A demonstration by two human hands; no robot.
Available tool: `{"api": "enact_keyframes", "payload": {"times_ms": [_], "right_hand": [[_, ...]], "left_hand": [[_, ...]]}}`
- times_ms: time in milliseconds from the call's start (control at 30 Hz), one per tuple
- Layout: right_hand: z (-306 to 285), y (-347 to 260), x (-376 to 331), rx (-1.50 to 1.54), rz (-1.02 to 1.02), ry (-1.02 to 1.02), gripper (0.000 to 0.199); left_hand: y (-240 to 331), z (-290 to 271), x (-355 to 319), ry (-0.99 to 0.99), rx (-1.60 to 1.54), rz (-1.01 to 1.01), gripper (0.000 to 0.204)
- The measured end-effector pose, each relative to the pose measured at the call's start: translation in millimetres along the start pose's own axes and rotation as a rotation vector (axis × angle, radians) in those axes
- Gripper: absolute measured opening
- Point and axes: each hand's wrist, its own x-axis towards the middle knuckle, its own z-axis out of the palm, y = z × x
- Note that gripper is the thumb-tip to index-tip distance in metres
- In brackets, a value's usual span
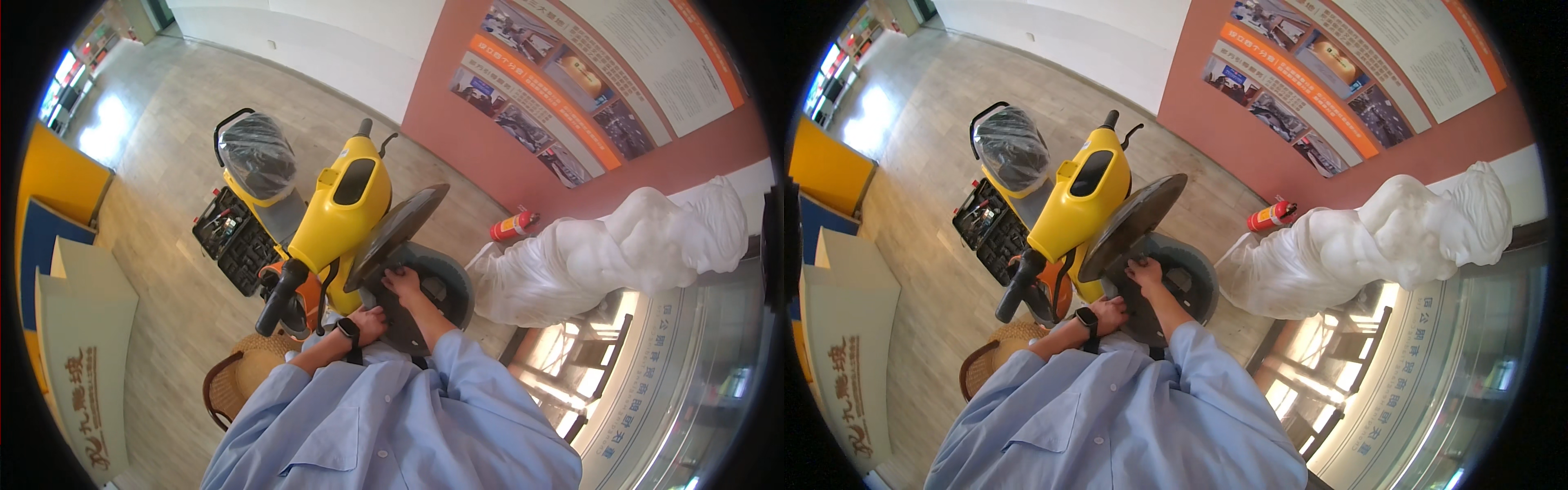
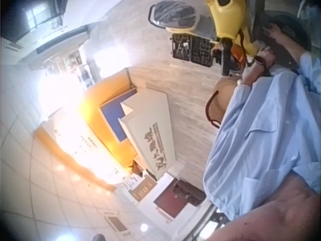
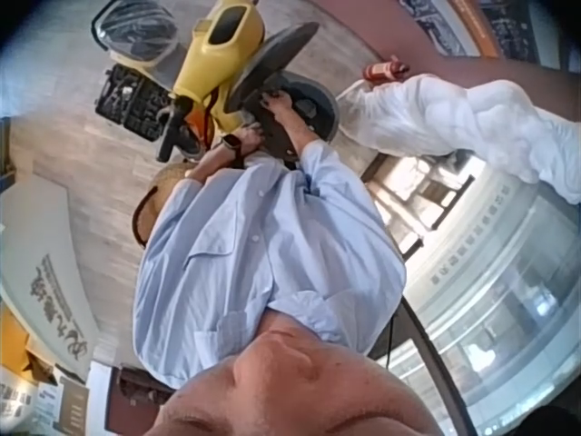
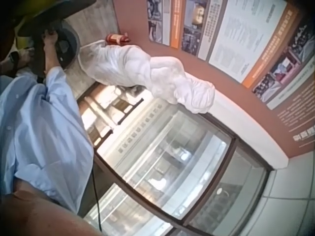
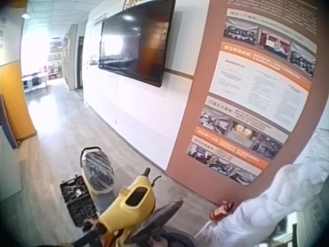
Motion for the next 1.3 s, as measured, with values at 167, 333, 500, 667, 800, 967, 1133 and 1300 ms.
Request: {"api": "enact_keyframes", "payload": {"times_ms": [167,333,500,667,800,967,1133,1300], "right_hand": [[1.5,-5.2,-4.7,-0.336,-0.305,0.017,0.019],[3.7,-20.5,-23.0,-1.065,-0.818,-0.06,0.015],[-31.5,-16.5,-28.6,-1.115,-1.067,-0.06,0.01],[-76.7,-33.0,-18.0,-1.183,-0.958,0.116,0.009],[-80.7,-38.9,-7.1,-1.354,-0.932,0.06,0.007],[-74.0,-35.3,6.5,-1.507,-0.877,-0.007,0.008],[-66.6,-27.1,15.4,-1.721,-0.69,-0.01,0.015],[-65.5,-22.8,10.6,-1.7,-0.596,0.072,0.013]], "left_hand": [[0.9,0.2,-0.3,-0.003,0.004,-0.011,0.011],[0.6,1.6,-1.1,-0.004,-0.001,-0.02,0.012],[3.3,-4.5,-0.4,-0.009,0.018,-0.013,0.012],[4.1,-5.9,1.3,-0.058,0.026,-0.021,0.013],[2.8,-4.8,-0.1,-0.034,0.012,-0.019,0.012],[2.8,-9.2,2.0,-0.046,-0.023,-0.028,0.012],[1.4,-8.2,0.8,-0.093,-0.048,-0.039,0.013],[-1.7,-3.8,-1.3,-0.085,-0.032,-0.006,0.012]]}}
